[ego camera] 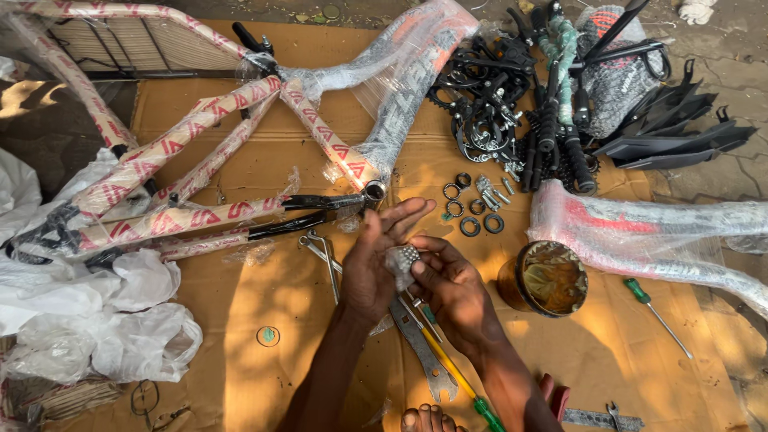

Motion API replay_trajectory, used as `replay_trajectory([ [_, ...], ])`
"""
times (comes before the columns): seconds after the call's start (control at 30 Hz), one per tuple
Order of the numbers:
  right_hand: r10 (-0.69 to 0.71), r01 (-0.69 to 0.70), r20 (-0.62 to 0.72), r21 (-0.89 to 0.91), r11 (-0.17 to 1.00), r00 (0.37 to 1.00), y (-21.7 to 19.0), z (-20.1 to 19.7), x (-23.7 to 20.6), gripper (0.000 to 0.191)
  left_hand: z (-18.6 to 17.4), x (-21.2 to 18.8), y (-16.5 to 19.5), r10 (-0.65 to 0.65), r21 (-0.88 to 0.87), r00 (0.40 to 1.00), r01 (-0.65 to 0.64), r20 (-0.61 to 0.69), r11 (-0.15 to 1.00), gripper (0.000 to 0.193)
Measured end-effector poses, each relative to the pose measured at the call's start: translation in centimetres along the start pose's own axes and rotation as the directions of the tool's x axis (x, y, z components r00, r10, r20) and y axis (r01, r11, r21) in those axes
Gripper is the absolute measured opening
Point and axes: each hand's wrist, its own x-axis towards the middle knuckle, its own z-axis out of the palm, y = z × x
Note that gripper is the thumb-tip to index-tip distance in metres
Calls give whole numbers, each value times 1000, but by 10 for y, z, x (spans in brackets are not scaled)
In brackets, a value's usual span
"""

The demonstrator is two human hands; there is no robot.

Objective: The person assembles a bicycle frame by inserting a headset cup, tightening a bolt with a wrench, and applying grease to a bearing. The person then places the bearing into the headset cup.

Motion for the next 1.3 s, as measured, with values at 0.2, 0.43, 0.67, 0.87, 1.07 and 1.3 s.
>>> replay_trajectory([
  [0.2,-156,148,6,-351,924,988,-7,30,-8,37,0,1,-9,60,-454,995,-90,-79,886,97],
  [0.43,-40,36,-62,-62,997,997,0,19,-4,34,-5,-2,-11,67,-430,985,-130,-159,893,88],
  [0.67,135,-113,-23,413,904,991,13,11,-4,39,-22,0,-22,127,-503,962,-236,-242,831,73],
  [0.87,252,-220,32,601,768,967,16,6,-3,38,-39,-1,-29,123,-538,964,-234,-235,810,73],
  [1.07,214,-207,-13,211,955,977,6,8,-9,46,-40,-3,-32,96,-600,985,-162,-140,783,71],
  [1.3,-184,46,-164,-611,790,969,6,-14,4,38,-44,-4,-35,41,-592,981,-148,-191,792,69],
])
